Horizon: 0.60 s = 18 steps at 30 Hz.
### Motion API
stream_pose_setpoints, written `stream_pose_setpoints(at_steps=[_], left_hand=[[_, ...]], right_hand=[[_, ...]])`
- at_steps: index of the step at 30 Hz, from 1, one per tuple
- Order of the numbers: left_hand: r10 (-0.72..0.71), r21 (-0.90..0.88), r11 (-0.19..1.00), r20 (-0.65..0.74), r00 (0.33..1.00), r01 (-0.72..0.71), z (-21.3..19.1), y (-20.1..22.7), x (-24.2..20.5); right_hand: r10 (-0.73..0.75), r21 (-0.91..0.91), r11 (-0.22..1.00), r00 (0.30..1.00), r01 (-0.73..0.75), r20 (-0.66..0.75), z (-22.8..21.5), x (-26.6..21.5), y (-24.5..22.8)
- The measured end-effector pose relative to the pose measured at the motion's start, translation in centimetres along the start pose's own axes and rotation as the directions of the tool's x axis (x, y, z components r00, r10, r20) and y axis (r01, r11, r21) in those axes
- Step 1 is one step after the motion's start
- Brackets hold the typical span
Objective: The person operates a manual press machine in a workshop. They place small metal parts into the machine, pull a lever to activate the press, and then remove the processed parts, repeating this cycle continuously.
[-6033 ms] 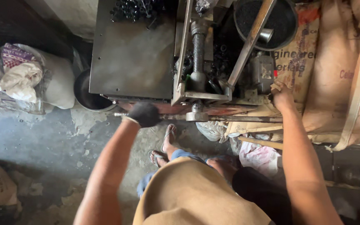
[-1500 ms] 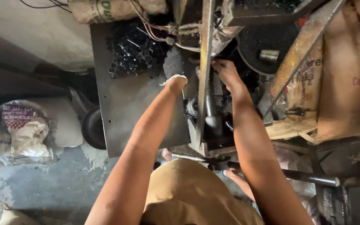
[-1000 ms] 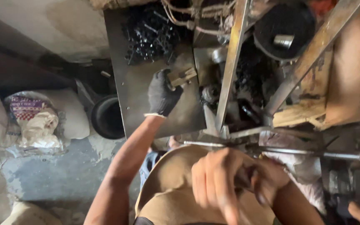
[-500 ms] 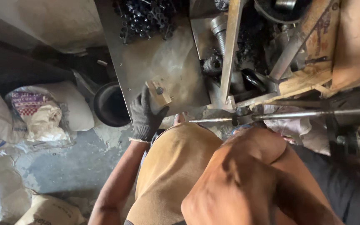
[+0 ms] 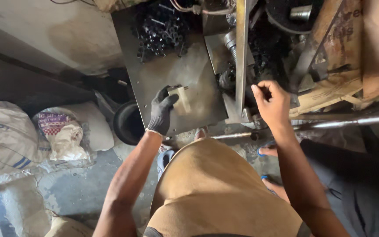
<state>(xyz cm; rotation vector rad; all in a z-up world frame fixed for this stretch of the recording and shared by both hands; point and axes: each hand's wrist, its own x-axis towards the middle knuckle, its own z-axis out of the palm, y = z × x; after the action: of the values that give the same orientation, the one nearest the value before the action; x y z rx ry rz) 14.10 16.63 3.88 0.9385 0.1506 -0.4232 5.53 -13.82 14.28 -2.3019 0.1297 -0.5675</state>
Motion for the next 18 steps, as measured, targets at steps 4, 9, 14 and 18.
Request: stream_pose_setpoints(at_steps=[4,9,14,18], left_hand=[[0.035,0.018,0.999,0.065,0.997,-0.036,3.8,2.9,-0.5],[0.196,0.905,-0.109,0.425,0.884,-0.411,6.7,4.7,-0.4],[0.081,0.805,-0.338,0.541,0.837,-0.487,7.3,2.4,1.1],[0.021,0.819,-0.382,0.471,0.882,-0.428,6.7,0.8,0.9]], right_hand=[[-0.097,-0.063,0.993,0.995,0.096,-0.020,0.5,-0.6,3.5],[0.028,-0.114,0.993,0.999,-0.031,-0.025,0.9,-1.0,3.8],[0.022,-0.175,0.984,1.000,-0.024,-0.011,1.0,-0.6,3.4],[-0.034,-0.176,0.984,0.999,0.030,-0.017,0.9,-0.6,3.6]])
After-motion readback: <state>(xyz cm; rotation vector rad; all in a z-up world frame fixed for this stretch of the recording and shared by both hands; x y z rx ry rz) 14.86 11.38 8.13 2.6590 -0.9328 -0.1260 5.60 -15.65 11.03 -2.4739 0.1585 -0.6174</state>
